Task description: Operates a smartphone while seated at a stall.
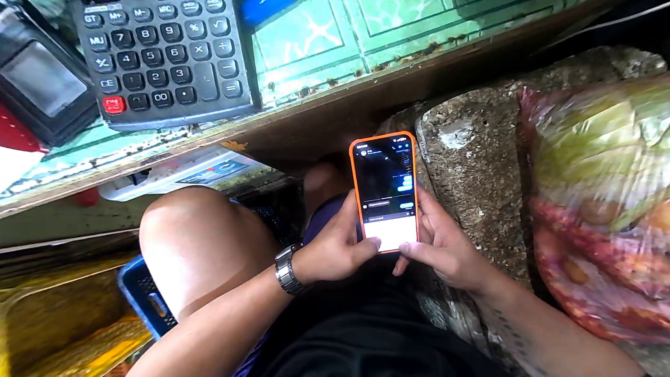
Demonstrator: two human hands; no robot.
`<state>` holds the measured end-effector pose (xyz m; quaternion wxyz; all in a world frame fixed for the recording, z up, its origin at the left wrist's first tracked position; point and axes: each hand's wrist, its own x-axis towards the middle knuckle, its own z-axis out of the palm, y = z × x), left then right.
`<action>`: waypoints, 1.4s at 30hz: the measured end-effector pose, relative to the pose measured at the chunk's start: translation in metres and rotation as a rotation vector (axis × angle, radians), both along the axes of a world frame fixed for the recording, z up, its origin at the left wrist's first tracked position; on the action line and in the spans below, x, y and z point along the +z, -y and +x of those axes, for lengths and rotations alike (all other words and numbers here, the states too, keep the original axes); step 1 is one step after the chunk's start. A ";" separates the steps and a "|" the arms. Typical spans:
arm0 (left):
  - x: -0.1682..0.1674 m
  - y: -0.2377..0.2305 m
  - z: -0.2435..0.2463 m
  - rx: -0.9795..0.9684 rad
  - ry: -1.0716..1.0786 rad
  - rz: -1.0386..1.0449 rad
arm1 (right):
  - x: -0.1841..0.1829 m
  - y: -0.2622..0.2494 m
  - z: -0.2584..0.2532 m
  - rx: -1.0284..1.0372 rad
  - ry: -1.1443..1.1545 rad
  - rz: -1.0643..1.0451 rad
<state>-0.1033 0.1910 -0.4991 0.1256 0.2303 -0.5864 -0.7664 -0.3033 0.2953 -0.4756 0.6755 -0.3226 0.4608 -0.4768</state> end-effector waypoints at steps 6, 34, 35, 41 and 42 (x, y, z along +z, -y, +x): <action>0.000 0.001 0.001 -0.016 -0.017 0.012 | 0.000 0.000 -0.001 -0.011 0.010 0.016; -0.001 0.000 0.002 -0.021 -0.026 0.035 | -0.001 0.000 -0.001 0.008 0.016 0.004; -0.001 0.001 0.002 -0.022 -0.025 0.032 | 0.000 0.000 -0.001 0.007 0.013 0.007; -0.001 0.001 0.002 -0.021 -0.026 0.039 | 0.000 0.001 -0.001 0.006 0.007 0.015; -0.001 0.001 0.002 -0.023 -0.023 0.039 | 0.000 0.001 -0.001 0.005 0.008 0.021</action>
